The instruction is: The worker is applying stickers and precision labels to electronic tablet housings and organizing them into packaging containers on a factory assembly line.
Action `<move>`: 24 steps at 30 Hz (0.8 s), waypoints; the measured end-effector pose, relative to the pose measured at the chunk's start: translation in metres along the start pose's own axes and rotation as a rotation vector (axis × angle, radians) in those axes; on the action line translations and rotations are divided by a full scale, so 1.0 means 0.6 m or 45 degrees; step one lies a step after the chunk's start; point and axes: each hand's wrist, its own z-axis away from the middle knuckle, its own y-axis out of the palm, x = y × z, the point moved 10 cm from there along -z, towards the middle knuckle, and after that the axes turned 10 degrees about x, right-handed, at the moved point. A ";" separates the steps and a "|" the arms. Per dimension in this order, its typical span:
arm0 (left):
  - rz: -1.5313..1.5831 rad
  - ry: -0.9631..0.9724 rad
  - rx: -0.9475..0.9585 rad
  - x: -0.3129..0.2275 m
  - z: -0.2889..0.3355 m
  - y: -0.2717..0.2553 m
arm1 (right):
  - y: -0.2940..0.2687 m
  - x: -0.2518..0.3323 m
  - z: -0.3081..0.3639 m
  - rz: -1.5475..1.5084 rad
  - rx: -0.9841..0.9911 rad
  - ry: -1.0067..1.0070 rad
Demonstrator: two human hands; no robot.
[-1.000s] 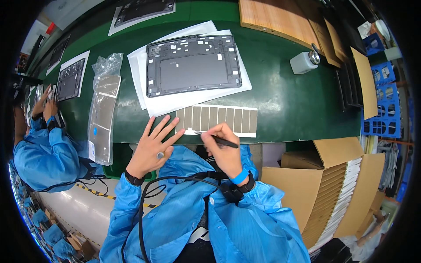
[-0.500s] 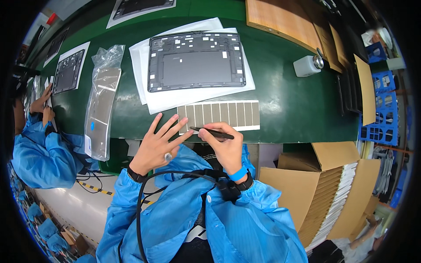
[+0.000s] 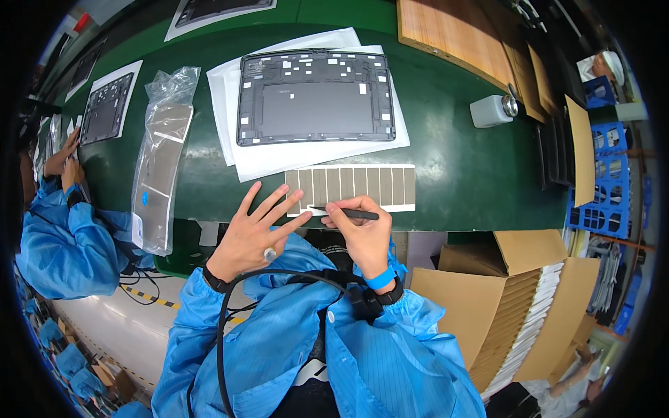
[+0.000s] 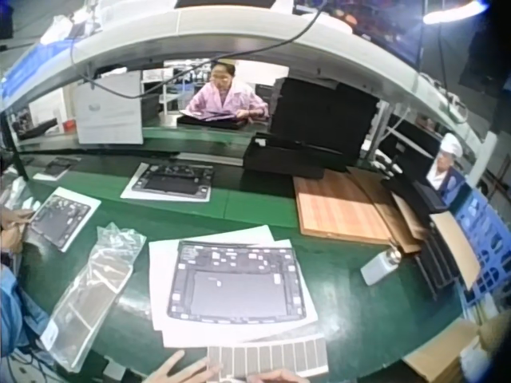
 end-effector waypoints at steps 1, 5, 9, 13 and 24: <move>-0.004 -0.002 -0.007 -0.001 0.000 -0.001 | 0.007 -0.001 -0.001 -0.012 0.026 0.006; -0.014 -0.007 -0.017 0.002 0.000 -0.003 | 0.010 -0.003 -0.004 -0.010 0.048 0.041; 0.011 -0.003 -0.035 0.002 0.001 -0.007 | 0.004 0.002 -0.003 0.022 0.016 0.039; -0.007 -0.001 -0.050 0.002 0.002 -0.006 | 0.016 -0.001 -0.005 -0.008 0.045 0.038; -0.002 0.004 -0.009 -0.003 -0.004 -0.006 | -0.005 0.006 0.001 -0.071 0.048 0.051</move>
